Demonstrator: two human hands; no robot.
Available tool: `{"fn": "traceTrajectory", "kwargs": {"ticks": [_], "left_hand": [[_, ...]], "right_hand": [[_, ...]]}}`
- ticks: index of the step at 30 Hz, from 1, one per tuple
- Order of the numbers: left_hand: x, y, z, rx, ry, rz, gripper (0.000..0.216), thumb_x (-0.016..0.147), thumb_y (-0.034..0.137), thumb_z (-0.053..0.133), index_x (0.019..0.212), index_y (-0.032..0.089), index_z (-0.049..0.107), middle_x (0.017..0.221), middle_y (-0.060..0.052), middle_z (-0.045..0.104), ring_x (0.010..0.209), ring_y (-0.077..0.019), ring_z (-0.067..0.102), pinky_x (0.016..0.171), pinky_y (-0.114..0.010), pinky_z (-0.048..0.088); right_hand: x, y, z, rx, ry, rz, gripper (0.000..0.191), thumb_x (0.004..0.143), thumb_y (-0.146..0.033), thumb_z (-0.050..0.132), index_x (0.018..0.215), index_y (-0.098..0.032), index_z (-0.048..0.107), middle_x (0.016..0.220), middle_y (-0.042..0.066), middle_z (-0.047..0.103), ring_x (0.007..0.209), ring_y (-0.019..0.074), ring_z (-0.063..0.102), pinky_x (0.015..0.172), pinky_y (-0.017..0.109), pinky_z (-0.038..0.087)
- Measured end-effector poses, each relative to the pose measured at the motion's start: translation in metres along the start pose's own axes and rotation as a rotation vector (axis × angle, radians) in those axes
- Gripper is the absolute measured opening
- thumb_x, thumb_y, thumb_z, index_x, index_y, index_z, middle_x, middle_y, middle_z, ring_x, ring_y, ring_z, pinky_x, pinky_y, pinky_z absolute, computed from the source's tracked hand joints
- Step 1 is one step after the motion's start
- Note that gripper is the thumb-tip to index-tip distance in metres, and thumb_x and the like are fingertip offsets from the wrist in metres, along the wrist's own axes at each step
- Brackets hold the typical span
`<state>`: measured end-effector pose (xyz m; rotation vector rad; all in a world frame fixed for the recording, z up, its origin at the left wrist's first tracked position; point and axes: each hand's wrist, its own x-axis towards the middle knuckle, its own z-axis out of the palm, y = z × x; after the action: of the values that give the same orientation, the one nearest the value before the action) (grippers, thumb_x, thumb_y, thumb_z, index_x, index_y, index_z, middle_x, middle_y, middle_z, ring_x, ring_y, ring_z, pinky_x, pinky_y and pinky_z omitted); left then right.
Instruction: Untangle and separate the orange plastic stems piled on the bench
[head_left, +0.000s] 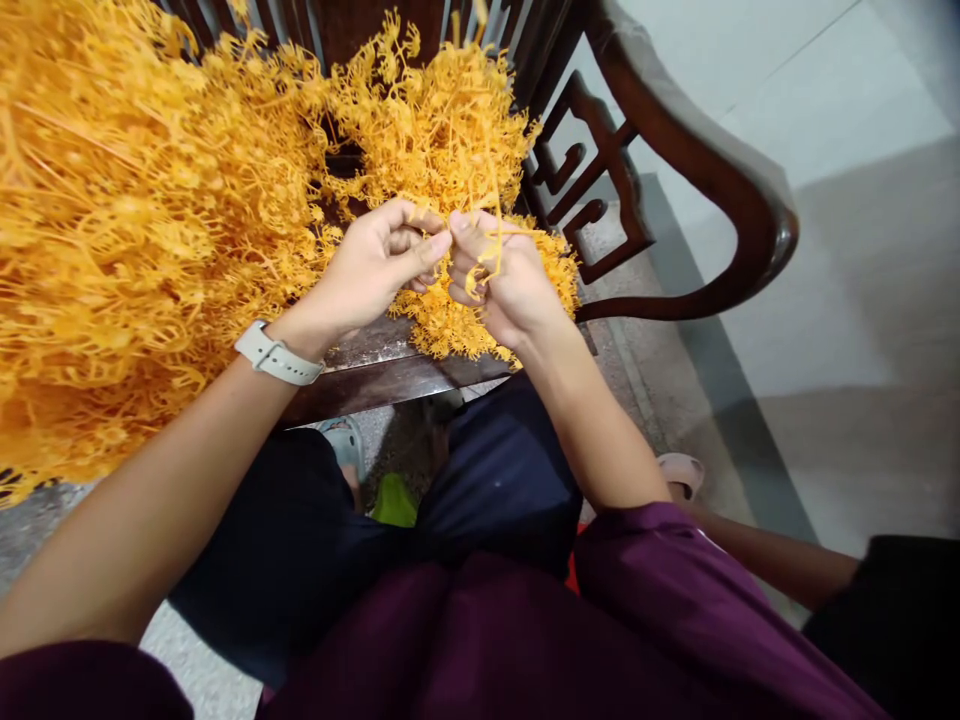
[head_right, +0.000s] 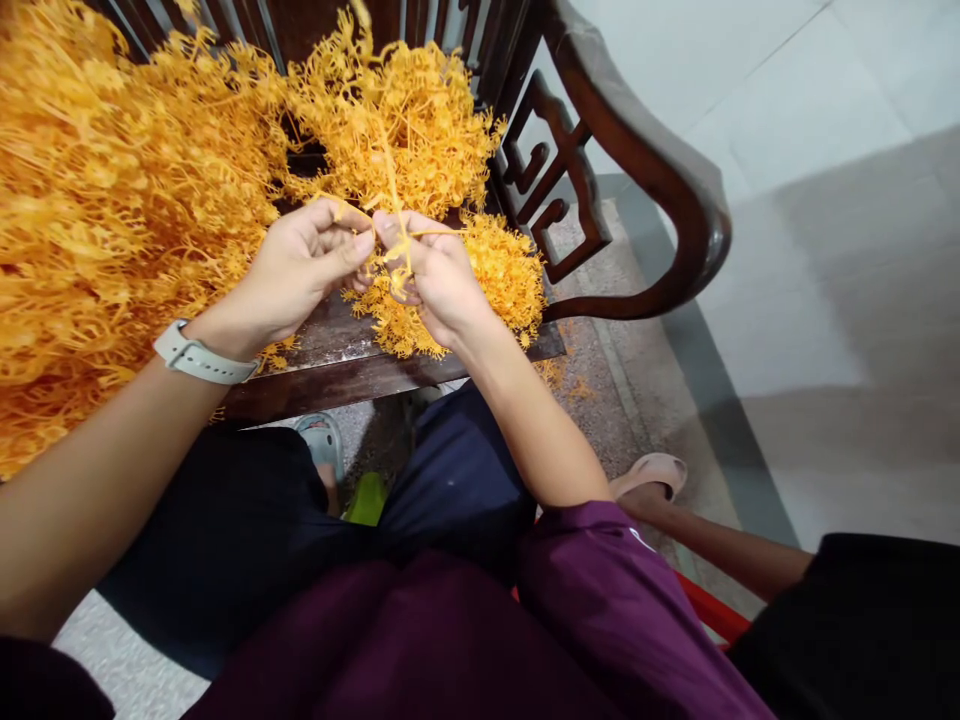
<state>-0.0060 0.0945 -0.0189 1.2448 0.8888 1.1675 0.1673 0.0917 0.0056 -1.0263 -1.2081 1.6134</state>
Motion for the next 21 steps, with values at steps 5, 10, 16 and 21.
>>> {"fn": "traceTrajectory", "kwargs": {"ticks": [5,10,16,21], "left_hand": [[-0.003,0.004,-0.008,0.038,-0.043,-0.018,0.045,0.076,0.036,0.103,0.104,0.021,0.071,0.073,0.0,0.07,0.068,-0.0164,0.071,0.069,-0.03,0.06],[-0.004,0.008,-0.005,-0.073,0.045,-0.044,0.04,0.082,0.021,0.093,0.113,0.023,0.067,0.072,0.004,0.066,0.07,-0.016,0.073,0.066,-0.028,0.057],[-0.003,0.006,0.007,-0.122,0.025,-0.072,0.042,0.081,0.01,0.087,0.111,0.024,0.062,0.071,0.007,0.06,0.069,-0.0151,0.071,0.065,-0.028,0.055],[-0.003,0.003,0.008,-0.102,0.026,-0.06,0.041,0.081,0.013,0.089,0.105,0.024,0.058,0.071,0.007,0.059,0.07,-0.0156,0.072,0.071,-0.031,0.058]], "right_hand": [[0.002,0.0,0.0,-0.024,0.047,0.029,0.06,0.086,-0.072,0.084,0.082,-0.026,0.045,0.065,-0.008,0.039,0.052,0.0086,0.025,0.045,0.025,0.024],[0.001,-0.001,-0.002,-0.002,0.073,-0.032,0.056,0.089,-0.066,0.083,0.082,-0.026,0.046,0.069,-0.005,0.044,0.055,0.0097,0.031,0.047,0.024,0.028],[0.01,0.004,-0.013,-0.045,0.089,-0.055,0.054,0.092,-0.064,0.082,0.083,-0.025,0.045,0.07,-0.005,0.044,0.055,0.0091,0.039,0.047,0.022,0.029],[0.019,0.013,-0.022,-0.041,0.034,-0.055,0.053,0.092,-0.063,0.082,0.083,-0.024,0.046,0.072,-0.004,0.046,0.059,0.01,0.045,0.048,0.021,0.031]]}}
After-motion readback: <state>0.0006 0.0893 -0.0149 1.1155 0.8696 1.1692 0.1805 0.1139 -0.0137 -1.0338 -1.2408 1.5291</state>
